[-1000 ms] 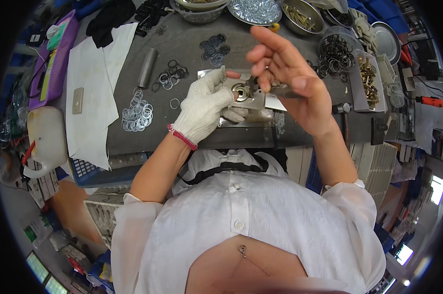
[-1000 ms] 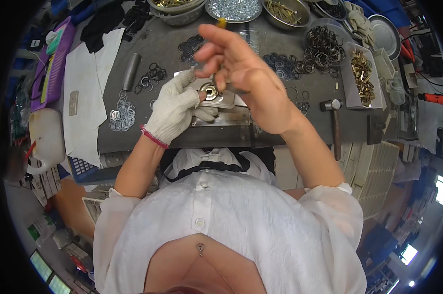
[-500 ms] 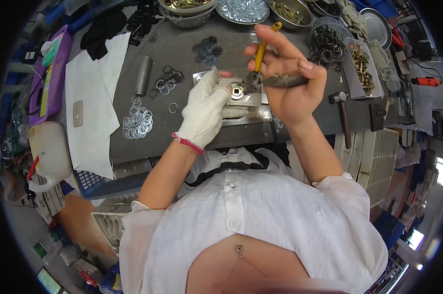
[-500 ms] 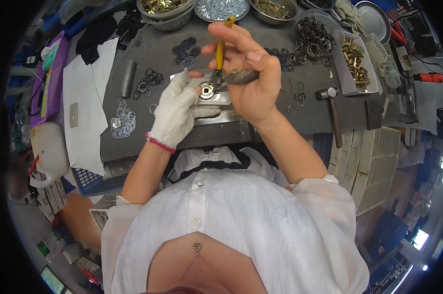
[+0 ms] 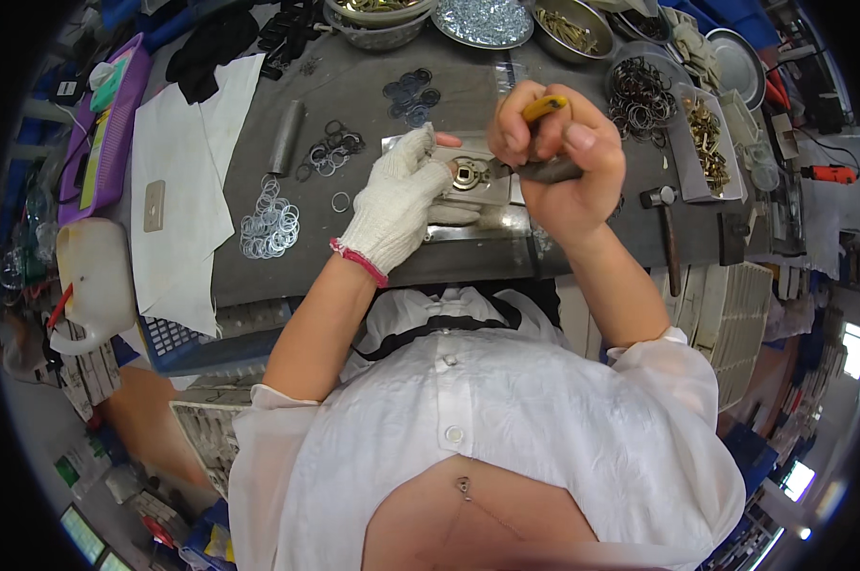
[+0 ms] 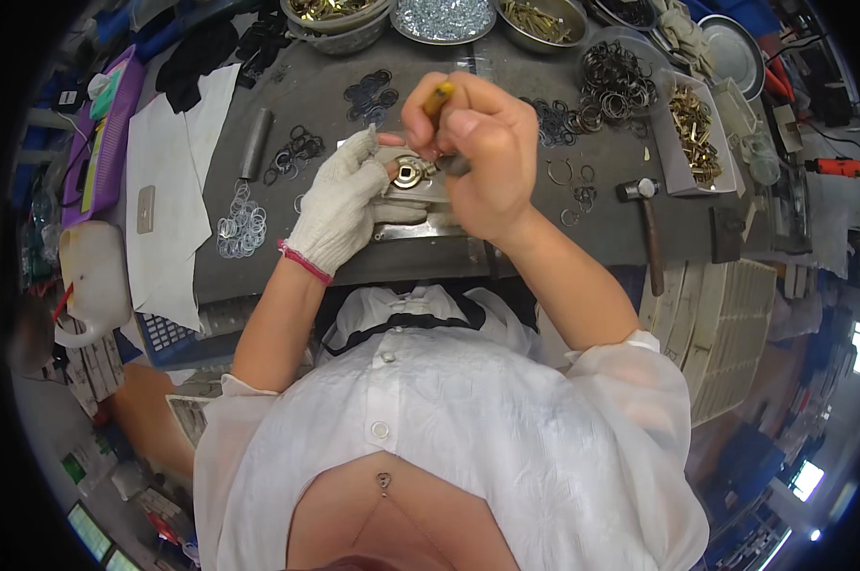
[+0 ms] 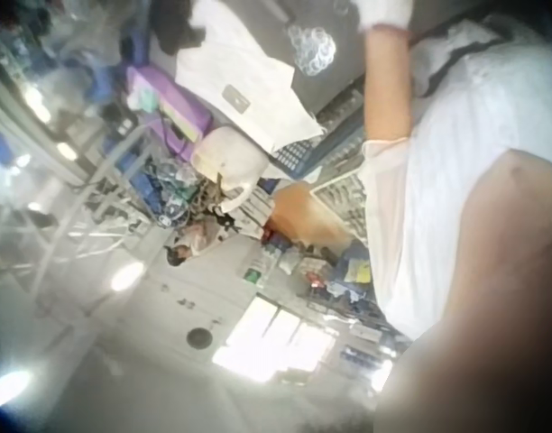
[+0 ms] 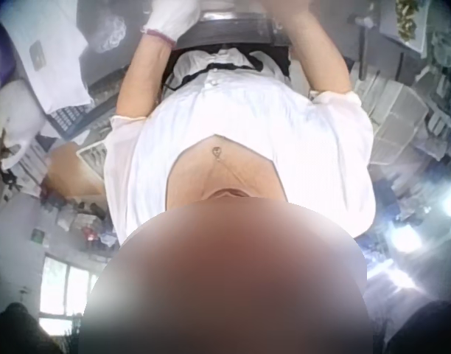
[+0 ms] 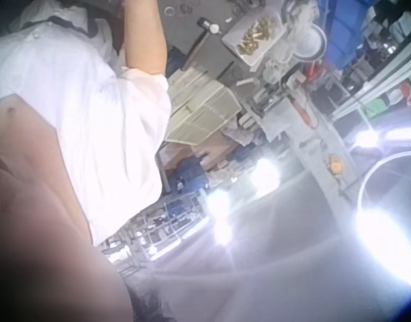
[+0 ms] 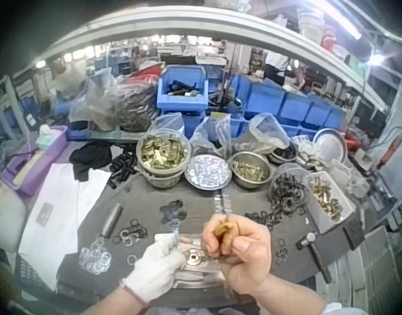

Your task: Assembling small metal components using a hammer and pliers at a workbench.

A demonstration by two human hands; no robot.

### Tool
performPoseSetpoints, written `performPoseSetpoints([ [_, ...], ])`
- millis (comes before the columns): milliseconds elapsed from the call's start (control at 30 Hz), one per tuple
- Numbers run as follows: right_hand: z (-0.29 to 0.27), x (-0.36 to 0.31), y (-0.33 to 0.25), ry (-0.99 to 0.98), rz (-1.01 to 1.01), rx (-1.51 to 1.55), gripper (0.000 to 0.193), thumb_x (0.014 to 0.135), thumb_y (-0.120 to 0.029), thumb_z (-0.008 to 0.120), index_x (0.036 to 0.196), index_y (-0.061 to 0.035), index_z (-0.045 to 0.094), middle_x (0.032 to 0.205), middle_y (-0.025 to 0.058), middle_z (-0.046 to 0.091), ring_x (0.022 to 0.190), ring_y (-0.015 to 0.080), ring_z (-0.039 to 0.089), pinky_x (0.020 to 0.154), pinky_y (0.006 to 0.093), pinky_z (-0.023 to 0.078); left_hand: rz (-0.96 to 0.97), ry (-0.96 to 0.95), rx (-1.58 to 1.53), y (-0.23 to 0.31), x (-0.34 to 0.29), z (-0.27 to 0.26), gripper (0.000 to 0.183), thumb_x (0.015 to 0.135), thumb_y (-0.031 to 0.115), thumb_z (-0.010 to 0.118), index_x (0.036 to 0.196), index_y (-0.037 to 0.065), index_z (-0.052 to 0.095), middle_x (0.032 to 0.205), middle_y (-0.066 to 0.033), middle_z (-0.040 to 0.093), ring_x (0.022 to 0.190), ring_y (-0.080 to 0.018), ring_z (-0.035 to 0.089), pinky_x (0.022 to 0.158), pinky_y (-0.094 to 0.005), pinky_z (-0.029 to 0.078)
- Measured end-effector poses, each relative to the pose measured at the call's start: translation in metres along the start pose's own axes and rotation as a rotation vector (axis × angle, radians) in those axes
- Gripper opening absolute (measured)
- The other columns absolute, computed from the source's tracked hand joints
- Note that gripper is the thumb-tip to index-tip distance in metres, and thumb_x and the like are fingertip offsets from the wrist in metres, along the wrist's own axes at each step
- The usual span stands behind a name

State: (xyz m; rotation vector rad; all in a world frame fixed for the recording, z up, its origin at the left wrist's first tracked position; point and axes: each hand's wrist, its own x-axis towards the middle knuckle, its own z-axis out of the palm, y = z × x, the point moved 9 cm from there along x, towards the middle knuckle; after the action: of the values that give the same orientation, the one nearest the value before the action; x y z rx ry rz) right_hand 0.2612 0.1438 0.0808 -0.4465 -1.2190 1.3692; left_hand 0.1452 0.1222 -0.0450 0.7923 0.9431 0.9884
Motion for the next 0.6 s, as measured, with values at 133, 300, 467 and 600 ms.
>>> performPoseSetpoints([
  [133,0.007,0.014,-0.018,-0.064,-0.080,0.123,0.030,0.080,-0.027,0.045,0.064,-0.0038,0.037,0.075,0.0153,0.054,0.060,0.0129,0.042,0.056,0.0262,0.039,-0.036,-0.031,-0.035,0.000,-0.001,0.001,0.027,0.092,0.006,0.048,0.117,-0.001,0.044,0.110,-0.0136,0.057,0.096,-0.0228,0.063,0.075,-0.0376,0.060],
  [300,-0.008,0.011,0.013,-0.077,0.002,0.185,0.030,0.085,-0.027,0.039,0.067,-0.0028,0.042,0.079,0.0126,0.056,0.064,0.0137,0.047,0.060,0.0264,0.041,-0.110,-0.030,-0.076,0.007,-0.008,0.015,0.032,0.091,0.005,0.048,0.122,-0.002,0.040,0.113,-0.0132,0.055,0.095,-0.0238,0.063,0.072,-0.0376,0.060],
  [467,-0.031,-0.007,-0.019,0.092,-0.013,0.376,0.032,0.091,-0.029,0.045,0.077,-0.0009,0.054,0.084,0.0103,0.058,0.070,0.0108,0.050,0.064,0.0250,0.042,-0.019,-0.003,0.364,0.023,-0.019,0.012,0.042,0.084,0.010,0.060,0.122,-0.002,0.044,0.119,-0.0123,0.052,0.104,-0.0253,0.058,0.092,-0.0381,0.049],
  [600,-0.073,-0.039,-0.037,0.246,-0.080,-0.507,0.011,0.084,-0.006,0.064,0.094,-0.0009,0.064,0.086,0.0060,0.055,0.076,0.0087,0.054,0.066,0.0246,0.043,0.612,0.095,1.590,0.090,-0.038,0.078,0.064,0.064,0.025,0.081,0.115,0.001,0.052,0.116,-0.0151,0.053,0.109,-0.0317,0.053,0.097,-0.0431,0.040],
])
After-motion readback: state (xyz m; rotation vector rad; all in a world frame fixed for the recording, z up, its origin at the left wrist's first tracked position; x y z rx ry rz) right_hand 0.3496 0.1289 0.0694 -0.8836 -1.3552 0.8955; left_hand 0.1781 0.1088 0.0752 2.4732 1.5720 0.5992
